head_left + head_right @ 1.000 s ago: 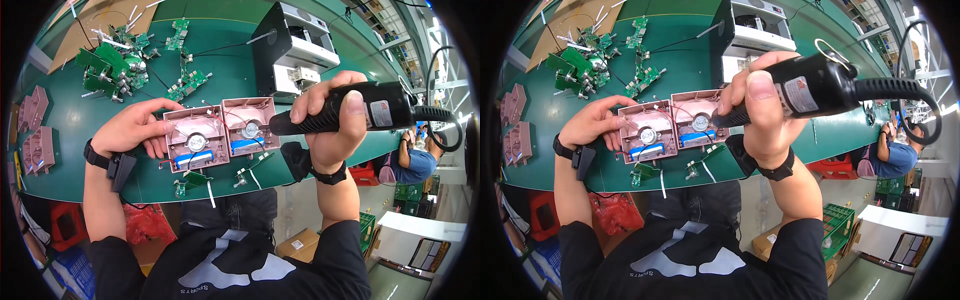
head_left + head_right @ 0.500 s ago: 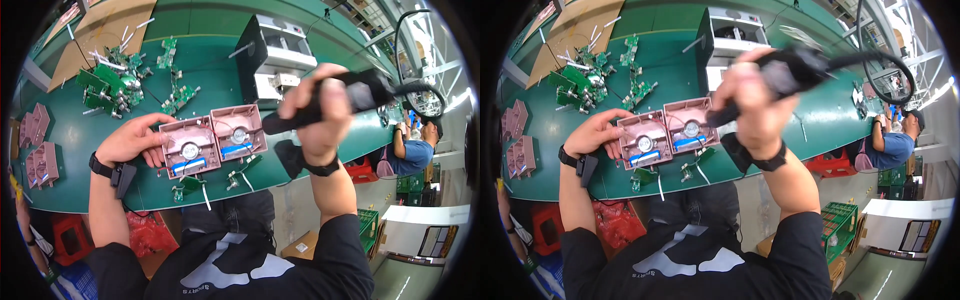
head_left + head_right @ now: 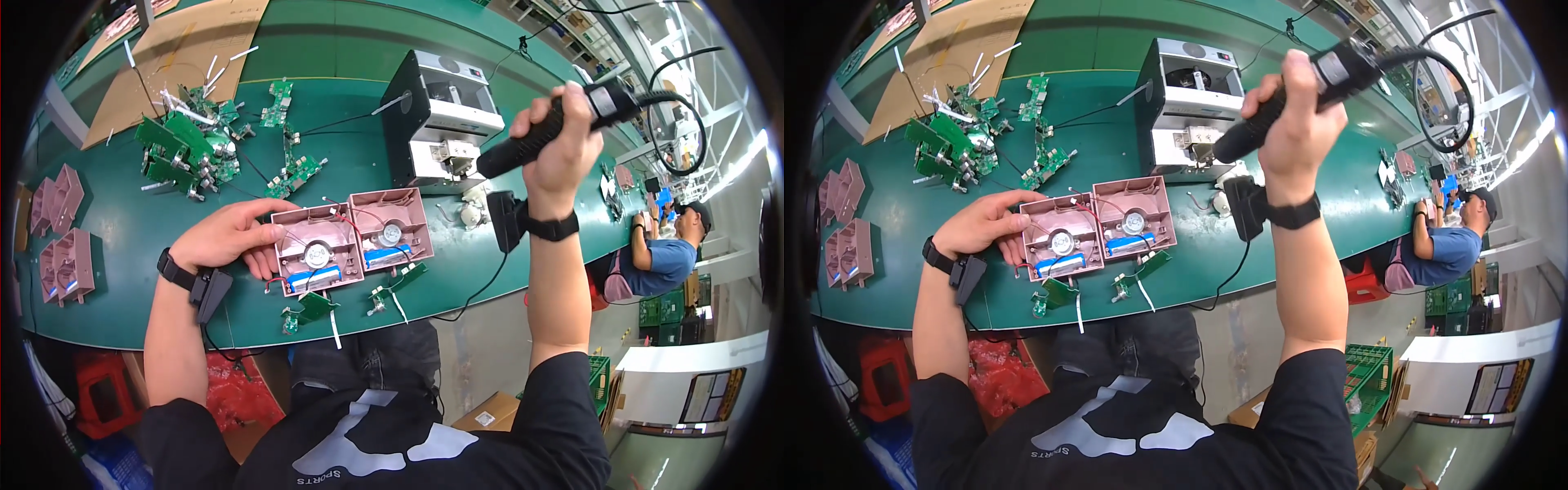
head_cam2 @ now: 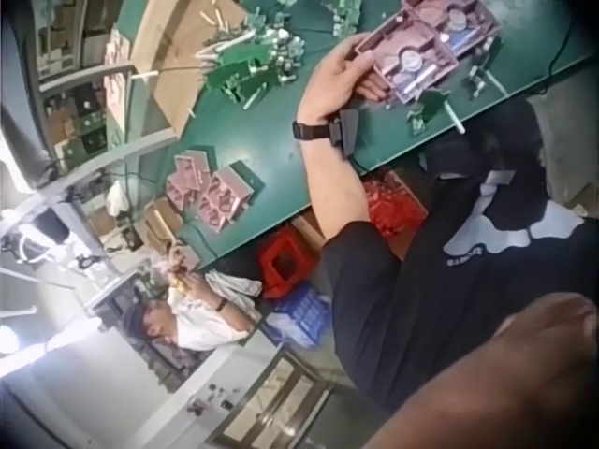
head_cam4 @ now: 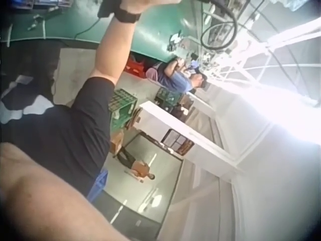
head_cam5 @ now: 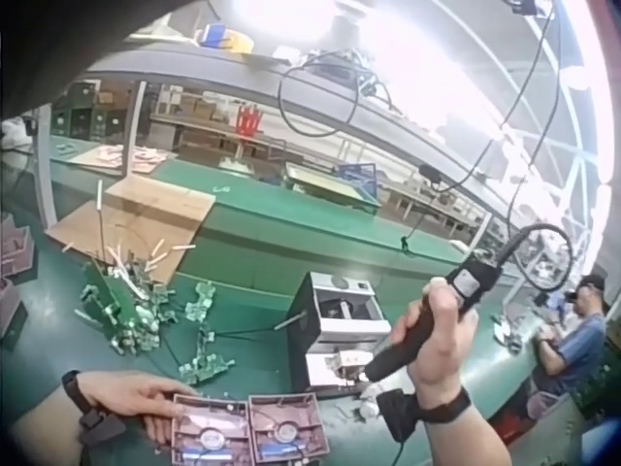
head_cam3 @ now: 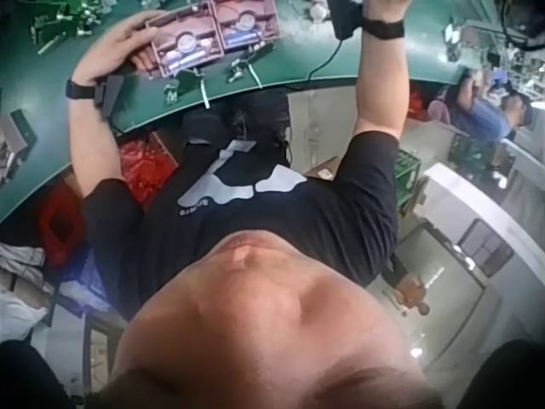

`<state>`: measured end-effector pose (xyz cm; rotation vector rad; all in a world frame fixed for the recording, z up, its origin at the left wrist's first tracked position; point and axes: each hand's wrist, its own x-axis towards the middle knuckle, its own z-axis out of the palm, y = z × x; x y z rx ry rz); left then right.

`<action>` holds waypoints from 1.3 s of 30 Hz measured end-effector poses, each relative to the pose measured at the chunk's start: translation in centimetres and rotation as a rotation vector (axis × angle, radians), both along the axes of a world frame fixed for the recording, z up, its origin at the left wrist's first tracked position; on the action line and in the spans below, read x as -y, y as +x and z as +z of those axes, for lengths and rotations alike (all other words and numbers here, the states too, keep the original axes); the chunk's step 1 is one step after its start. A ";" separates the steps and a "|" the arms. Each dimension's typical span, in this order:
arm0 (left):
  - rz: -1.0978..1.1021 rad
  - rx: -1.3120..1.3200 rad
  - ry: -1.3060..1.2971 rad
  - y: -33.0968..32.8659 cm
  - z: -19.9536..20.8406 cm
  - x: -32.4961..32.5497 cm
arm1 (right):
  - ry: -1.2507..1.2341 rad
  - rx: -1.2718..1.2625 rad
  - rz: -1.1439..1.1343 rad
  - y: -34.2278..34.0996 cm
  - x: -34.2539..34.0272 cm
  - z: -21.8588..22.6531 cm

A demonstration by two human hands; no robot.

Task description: The person places a motor into a pink plastic housing, connects a circuit board to the internal wiring, and secures the components with a power screwdriver. He then repeats the entire assembly and fastening process for a second housing.

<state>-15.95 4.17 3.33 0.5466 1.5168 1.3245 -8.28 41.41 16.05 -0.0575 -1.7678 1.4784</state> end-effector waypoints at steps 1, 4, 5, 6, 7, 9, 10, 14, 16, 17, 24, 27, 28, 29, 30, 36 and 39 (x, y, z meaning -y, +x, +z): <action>-0.005 0.014 0.015 -0.1 -0.2 0.1 | -0.002 0.009 0.007 0.6 0.2 -0.1; -0.003 0.014 0.023 -0.1 -0.1 -0.1 | -0.126 -0.051 0.232 4.3 2.9 0.2; -0.011 0.003 0.028 -0.2 0.0 -0.1 | -0.166 -0.051 0.343 5.4 4.7 0.6; -0.016 0.012 0.025 -0.2 0.2 -0.3 | -0.202 -0.057 0.440 6.2 5.9 0.6; -0.014 0.006 0.014 -0.2 0.2 -0.2 | -0.208 -0.052 0.441 6.2 6.6 0.0; -0.010 -0.008 -0.006 -0.2 0.3 -0.2 | -0.161 -0.066 0.598 6.0 7.8 -1.1; -0.007 -0.003 -0.007 -0.2 0.2 -0.2 | -0.163 -0.062 0.601 5.8 8.3 -1.6; -0.014 -0.004 -0.005 -0.1 0.2 -0.3 | -0.136 -0.049 0.609 5.0 9.2 -3.6; -0.028 -0.007 0.009 -0.2 0.1 -0.3 | -0.156 -0.050 0.612 4.8 9.3 -4.2; -0.037 -0.006 0.015 -0.2 0.0 -0.3 | -0.169 -0.049 0.611 4.8 9.4 -4.4; -0.023 0.007 -0.001 0.0 0.0 0.0 | -0.066 0.075 0.582 4.8 9.7 -5.4; -0.019 0.011 0.000 -0.1 0.2 -0.2 | -0.048 0.078 0.583 4.5 9.8 -5.6; -0.012 0.005 0.003 -0.2 0.4 -0.3 | -0.033 0.079 0.576 4.4 9.9 -5.4; -0.008 -0.003 0.006 -0.2 0.7 -0.4 | -0.017 0.079 0.567 4.3 9.9 -5.2; -0.018 -0.009 0.006 -0.2 0.7 -0.5 | -0.015 0.073 0.557 4.2 9.9 -5.2; -0.010 0.012 0.001 -0.1 0.1 -0.4 | -0.208 -0.109 0.526 5.0 6.9 -2.8; -0.011 0.024 0.002 0.6 0.6 -1.0 | -0.165 -0.177 0.396 5.8 4.5 0.1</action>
